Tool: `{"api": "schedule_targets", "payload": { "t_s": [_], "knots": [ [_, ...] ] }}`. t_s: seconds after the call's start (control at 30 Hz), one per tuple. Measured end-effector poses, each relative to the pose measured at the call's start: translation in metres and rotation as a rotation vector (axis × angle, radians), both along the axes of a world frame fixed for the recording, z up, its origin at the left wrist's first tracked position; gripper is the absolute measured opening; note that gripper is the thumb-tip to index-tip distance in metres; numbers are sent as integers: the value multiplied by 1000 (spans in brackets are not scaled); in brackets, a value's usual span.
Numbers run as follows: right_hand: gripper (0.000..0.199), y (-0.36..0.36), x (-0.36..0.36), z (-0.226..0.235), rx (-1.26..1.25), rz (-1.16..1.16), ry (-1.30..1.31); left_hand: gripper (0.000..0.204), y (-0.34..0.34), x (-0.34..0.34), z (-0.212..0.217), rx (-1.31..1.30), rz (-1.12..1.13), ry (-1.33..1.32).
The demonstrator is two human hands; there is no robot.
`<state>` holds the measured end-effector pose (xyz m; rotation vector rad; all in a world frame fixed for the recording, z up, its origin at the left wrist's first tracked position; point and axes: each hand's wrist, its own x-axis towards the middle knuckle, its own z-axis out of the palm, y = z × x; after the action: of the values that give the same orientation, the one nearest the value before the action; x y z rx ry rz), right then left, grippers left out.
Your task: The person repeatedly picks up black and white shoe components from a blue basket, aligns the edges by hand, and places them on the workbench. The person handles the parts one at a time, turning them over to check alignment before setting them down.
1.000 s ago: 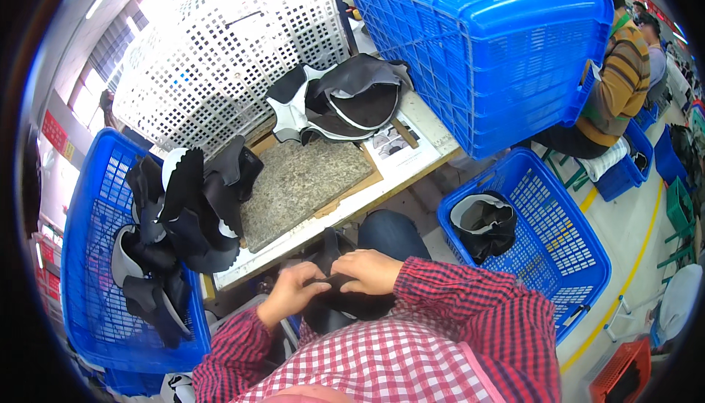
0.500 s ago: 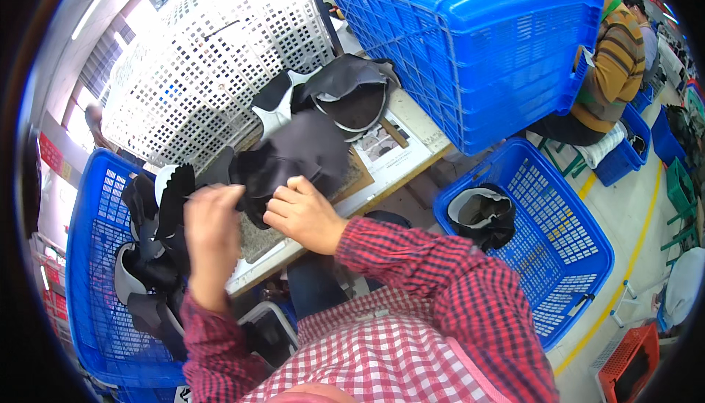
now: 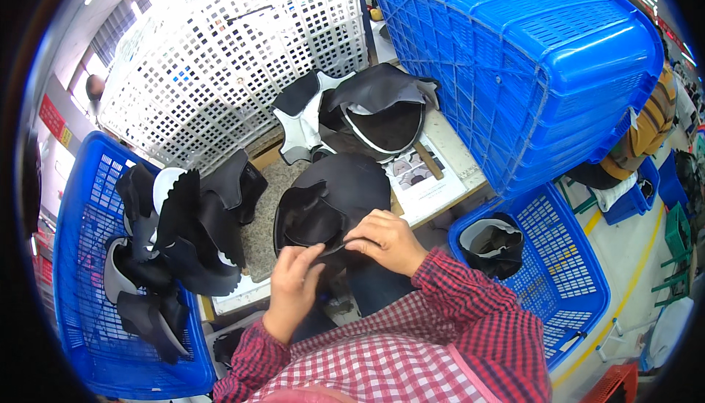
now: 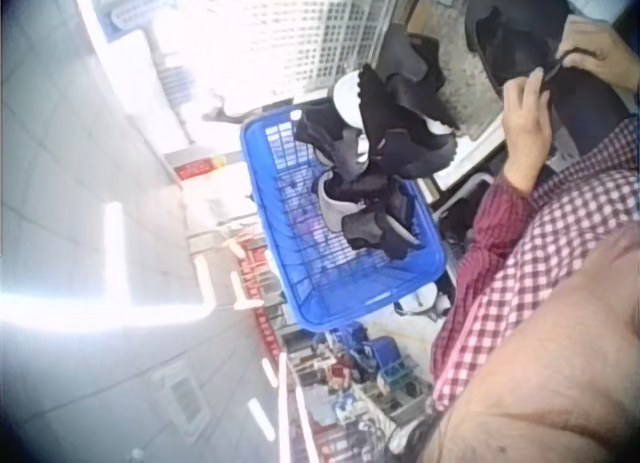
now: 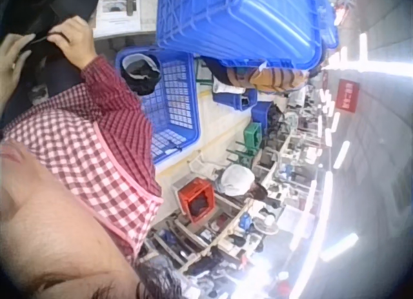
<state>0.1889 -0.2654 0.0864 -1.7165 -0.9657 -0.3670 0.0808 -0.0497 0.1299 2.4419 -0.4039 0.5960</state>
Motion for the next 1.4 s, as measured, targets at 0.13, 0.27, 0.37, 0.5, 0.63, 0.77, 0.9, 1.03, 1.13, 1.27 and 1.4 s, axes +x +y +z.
{"api": "schedule_targets", "payload": {
  "t_s": [0.13,0.27,0.37,0.5,0.63,0.77,0.9,1.03,1.13,1.27,1.4],
  "knots": [
    [13,20,-7,5,-2,10,-17,42,-7,-4,6,93,92,-53],
    [15,40,-10,13,43,257,-6,39,5,-19,17,101,244,45],
    [17,42,0,14,56,376,29,36,13,-29,24,20,227,55],
    [15,37,7,6,6,298,-159,25,13,-33,26,-180,282,113],
    [21,38,10,8,-38,240,-303,27,6,-25,26,-110,203,107],
    [17,40,19,17,-2,210,-262,29,-1,-20,27,-82,220,97],
    [15,32,42,10,58,-7,57,31,2,-24,27,-11,180,82],
    [18,10,89,-17,600,90,969,39,24,-30,26,-271,169,-58],
    [21,-18,103,-32,762,-3,1137,31,45,-34,25,-498,330,-68],
    [27,-55,58,-34,18,303,1114,30,56,-38,21,-563,304,-60],
    [38,-26,-14,-48,-244,867,1097,28,50,-35,14,-522,281,-9]
  ]
}}
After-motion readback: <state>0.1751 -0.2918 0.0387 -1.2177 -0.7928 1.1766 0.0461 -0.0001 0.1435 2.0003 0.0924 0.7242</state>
